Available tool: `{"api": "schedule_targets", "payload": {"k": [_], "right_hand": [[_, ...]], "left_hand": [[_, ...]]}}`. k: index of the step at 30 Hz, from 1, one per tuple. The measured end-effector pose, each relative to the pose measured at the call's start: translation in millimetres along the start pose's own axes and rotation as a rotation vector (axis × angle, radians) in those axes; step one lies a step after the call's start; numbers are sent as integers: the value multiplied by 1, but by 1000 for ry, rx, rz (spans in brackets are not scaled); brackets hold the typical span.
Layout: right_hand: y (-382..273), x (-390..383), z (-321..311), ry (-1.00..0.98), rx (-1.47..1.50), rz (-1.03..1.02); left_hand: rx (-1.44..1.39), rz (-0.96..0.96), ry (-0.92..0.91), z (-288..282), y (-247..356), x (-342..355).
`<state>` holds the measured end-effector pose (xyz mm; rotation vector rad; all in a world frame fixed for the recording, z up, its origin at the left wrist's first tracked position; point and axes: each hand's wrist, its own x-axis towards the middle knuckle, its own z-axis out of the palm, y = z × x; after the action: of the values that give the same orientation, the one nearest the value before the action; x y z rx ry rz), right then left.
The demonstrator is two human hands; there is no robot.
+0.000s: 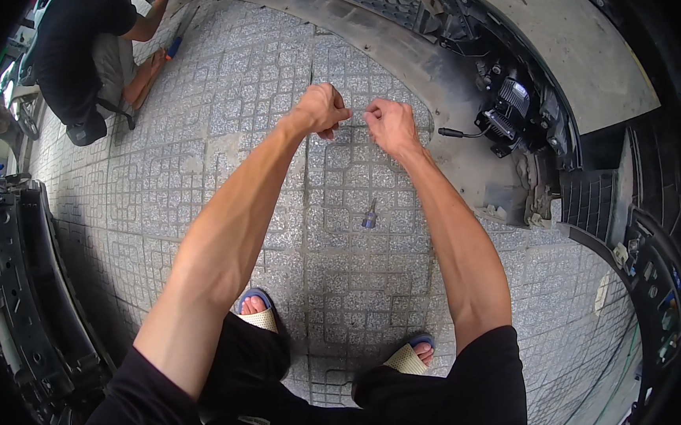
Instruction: Inspecting and preparing a car bumper for repair or installation.
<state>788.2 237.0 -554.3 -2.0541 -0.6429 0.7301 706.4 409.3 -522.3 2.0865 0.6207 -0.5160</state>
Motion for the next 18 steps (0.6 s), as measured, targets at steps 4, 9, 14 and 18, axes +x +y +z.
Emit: {"api": "schedule_targets", "payload": {"k": [4,9,14,18], "right_hand": [[-99,-20,-4,305,-106,-386],[-166,-84,60,132,18,-619],[-116,-246,84,-170,-104,-25],[-172,-388,19,5,48,307]], "left_hand": [[-843,-90,127,24,-2,-11],[-1609,212,89,61,-34,-96],[-1704,-457,-117,23,-35,-219],[-1619,-392,160,3,8,-351]]}}
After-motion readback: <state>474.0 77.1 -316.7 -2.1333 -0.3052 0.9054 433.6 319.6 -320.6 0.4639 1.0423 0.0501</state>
